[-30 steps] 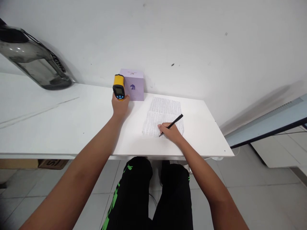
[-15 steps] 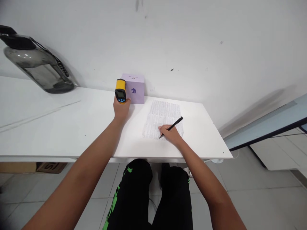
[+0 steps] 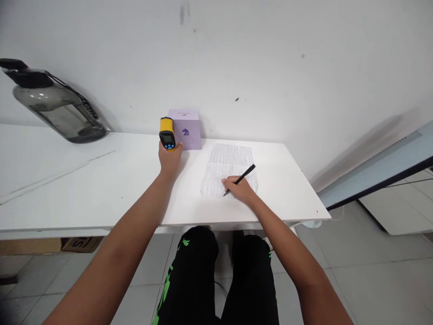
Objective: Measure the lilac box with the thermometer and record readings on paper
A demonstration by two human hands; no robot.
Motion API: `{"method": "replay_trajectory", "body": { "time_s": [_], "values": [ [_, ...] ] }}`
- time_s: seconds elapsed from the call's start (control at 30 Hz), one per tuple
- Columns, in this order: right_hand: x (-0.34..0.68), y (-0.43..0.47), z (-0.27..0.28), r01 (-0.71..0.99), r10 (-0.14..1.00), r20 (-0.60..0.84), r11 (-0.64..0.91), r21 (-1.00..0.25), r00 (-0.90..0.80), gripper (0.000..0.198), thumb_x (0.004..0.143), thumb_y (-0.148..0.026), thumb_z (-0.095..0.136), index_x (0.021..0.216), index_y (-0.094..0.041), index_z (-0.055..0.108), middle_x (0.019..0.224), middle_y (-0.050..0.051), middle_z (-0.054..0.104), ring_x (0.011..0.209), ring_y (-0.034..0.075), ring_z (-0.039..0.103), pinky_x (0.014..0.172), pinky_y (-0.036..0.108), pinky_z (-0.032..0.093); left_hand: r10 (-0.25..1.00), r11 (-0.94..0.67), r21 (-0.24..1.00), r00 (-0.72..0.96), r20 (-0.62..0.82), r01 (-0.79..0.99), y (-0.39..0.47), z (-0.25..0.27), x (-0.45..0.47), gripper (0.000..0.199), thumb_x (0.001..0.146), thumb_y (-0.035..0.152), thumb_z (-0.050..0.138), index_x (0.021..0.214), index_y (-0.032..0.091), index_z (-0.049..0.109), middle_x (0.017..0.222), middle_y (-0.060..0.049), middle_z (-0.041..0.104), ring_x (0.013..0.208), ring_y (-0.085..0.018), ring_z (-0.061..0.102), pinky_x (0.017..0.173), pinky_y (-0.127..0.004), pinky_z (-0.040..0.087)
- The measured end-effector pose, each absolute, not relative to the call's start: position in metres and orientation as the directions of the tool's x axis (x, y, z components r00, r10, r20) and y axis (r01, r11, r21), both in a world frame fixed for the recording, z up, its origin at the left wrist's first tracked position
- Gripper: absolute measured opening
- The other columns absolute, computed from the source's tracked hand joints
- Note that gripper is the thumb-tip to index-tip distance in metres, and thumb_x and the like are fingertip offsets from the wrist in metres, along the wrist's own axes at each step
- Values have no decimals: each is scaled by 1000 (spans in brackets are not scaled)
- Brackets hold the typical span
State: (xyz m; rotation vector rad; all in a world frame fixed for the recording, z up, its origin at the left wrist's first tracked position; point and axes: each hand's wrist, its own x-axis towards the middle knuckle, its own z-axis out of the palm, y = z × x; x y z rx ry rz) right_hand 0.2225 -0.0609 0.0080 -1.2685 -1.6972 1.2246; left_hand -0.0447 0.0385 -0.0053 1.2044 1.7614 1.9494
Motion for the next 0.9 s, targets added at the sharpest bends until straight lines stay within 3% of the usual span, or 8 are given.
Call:
{"method": "replay_trajectory", "body": {
  "time_s": [0.37, 0.9],
  "values": [
    [225, -58, 3, 308, 948, 6, 110, -945, -319, 40, 83, -48, 59, 55, -18, 58, 47, -4, 40, 46, 9, 36, 47, 25, 25, 663, -204, 908, -631, 403, 365, 37, -4, -45, 31, 72, 30, 70, 94, 22, 51, 84, -1, 58, 77, -17, 57, 78, -33, 49],
    [223, -53, -2, 310, 963, -12, 75, -948, -268, 39, 79, -48, 59, 54, -19, 58, 43, -4, 37, 44, 9, 32, 44, 25, 22, 665, -197, 913, -635, 393, 358, 37, -3, -46, 35, 71, 35, 71, 98, 22, 53, 90, -3, 59, 88, -20, 59, 85, -35, 47]
  ]
}}
